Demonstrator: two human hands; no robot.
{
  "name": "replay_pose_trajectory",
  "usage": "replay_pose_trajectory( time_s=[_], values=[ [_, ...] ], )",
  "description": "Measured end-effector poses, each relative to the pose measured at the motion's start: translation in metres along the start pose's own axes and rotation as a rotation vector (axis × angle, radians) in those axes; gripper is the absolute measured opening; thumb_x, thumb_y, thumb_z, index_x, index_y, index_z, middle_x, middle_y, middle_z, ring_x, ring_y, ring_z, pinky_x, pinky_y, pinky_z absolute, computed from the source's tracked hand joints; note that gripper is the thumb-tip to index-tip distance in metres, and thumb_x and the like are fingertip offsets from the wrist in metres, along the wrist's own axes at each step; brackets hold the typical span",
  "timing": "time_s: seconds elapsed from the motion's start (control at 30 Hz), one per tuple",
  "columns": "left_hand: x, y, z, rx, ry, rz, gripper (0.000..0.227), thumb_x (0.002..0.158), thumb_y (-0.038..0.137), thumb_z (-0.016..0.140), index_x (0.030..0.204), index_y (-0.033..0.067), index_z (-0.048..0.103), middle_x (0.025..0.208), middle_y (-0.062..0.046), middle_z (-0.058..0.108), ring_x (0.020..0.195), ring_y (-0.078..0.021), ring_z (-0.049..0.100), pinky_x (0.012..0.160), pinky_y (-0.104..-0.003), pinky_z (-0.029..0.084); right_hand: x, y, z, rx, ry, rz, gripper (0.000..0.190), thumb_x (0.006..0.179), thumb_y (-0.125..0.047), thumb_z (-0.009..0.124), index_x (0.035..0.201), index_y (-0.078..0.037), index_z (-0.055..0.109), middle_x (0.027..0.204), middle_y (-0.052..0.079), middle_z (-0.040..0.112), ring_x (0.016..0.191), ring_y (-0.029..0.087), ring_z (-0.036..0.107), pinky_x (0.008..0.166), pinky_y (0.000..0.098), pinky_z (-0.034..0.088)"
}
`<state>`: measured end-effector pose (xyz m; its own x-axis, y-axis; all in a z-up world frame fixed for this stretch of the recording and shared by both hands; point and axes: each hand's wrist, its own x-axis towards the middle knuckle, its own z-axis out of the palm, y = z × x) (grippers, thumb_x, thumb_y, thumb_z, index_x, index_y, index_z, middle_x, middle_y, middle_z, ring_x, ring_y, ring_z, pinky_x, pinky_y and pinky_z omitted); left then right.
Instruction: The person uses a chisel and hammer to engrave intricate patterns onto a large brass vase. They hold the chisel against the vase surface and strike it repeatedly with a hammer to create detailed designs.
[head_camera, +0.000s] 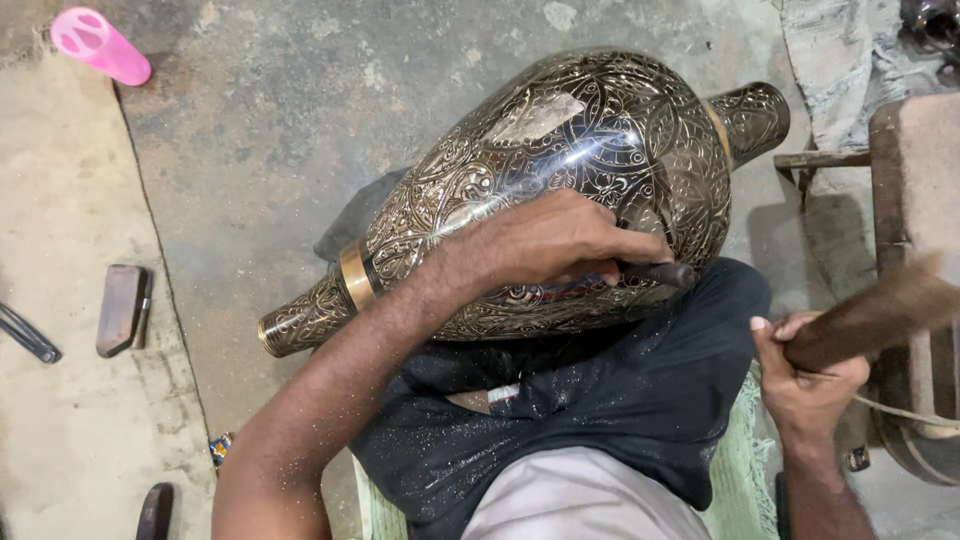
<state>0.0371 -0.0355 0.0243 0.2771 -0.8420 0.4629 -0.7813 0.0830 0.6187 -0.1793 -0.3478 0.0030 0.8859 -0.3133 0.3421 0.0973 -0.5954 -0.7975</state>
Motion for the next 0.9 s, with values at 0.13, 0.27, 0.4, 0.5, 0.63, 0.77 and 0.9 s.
replay_pose_trajectory(
  time_s=[0.13,0.27,0.4,0.5,0.63,0.77,0.9],
  values=[
    [0.0,0.001,0.0,-0.025,-0.019,-0.046,0.043,0.096,0.009,0.066,0.136,0.0225,0.061,0.086,0.0,0.078,0.07,-0.0166,0.074,0.06,-0.037,0.058,-0.003,-0.009,0.006,0.161,0.032,0.014,0.02,0.097,0.002,0.076,0.1,-0.009,0.06,0.092,0.003,0.066,0.077,0.006,0.065,0.067,0.0213,0.054],
    [0.0,0.0,0.001,-0.011,-0.008,-0.014,0.044,0.094,0.01,0.068,0.135,0.0219,0.061,0.086,0.0,0.078,0.074,-0.0172,0.074,0.063,-0.038,0.058,-0.004,-0.019,0.008,-0.644,-0.114,0.0,0.018,0.093,0.005,0.079,0.107,0.004,0.068,0.074,0.014,0.061,0.063,0.017,0.061,0.062,0.0297,0.049],
    [0.004,-0.001,0.002,0.007,-0.026,-0.01,0.046,0.089,0.014,0.074,0.133,0.0212,0.062,0.083,-0.004,0.075,0.073,-0.0185,0.072,0.061,-0.039,0.058,-0.005,-0.026,0.009,-0.223,-0.034,-0.01,0.014,0.106,-0.004,0.079,0.106,0.001,0.067,0.089,0.013,0.068,0.076,0.012,0.067,0.068,0.0267,0.052],
    [0.003,0.0,0.002,-0.016,-0.037,-0.027,0.046,0.089,0.014,0.074,0.133,0.0209,0.062,0.082,-0.003,0.075,0.072,-0.0171,0.072,0.063,-0.039,0.058,-0.007,-0.031,0.008,-0.53,-0.129,0.041,0.019,0.101,-0.008,0.078,0.112,0.003,0.068,0.084,0.012,0.068,0.072,0.014,0.066,0.069,0.0303,0.052],
    [0.0,0.001,0.0,0.004,-0.048,-0.034,0.043,0.091,0.016,0.074,0.132,0.0206,0.063,0.083,-0.004,0.074,0.074,-0.0187,0.072,0.063,-0.04,0.058,-0.005,-0.035,0.015,-0.052,-0.017,0.055,0.023,0.099,-0.014,0.079,0.103,-0.002,0.059,0.086,0.008,0.065,0.07,0.01,0.062,0.061,0.0267,0.05],
    [-0.002,0.0,-0.004,-0.193,-0.062,-0.155,0.038,0.099,0.009,0.066,0.133,0.0253,0.065,0.106,-0.003,0.077,0.082,-0.016,0.077,0.061,-0.035,0.065,-0.005,-0.03,0.009,-0.68,-0.182,0.077,0.023,0.091,-0.007,0.082,0.106,0.003,0.067,0.069,0.016,0.059,0.061,0.017,0.057,0.062,0.0317,0.047],
    [-0.026,-0.006,-0.026,-0.316,0.298,-0.128,0.042,0.106,0.004,0.061,0.144,0.023,0.059,0.122,-0.009,0.077,0.108,-0.0183,0.08,0.092,-0.038,0.073,-0.007,-0.003,0.0,-0.356,-0.019,0.112,0.024,0.101,-0.008,0.084,0.098,0.001,0.062,0.081,0.008,0.064,0.073,0.012,0.056,0.067,0.0269,0.047]
  ],
)
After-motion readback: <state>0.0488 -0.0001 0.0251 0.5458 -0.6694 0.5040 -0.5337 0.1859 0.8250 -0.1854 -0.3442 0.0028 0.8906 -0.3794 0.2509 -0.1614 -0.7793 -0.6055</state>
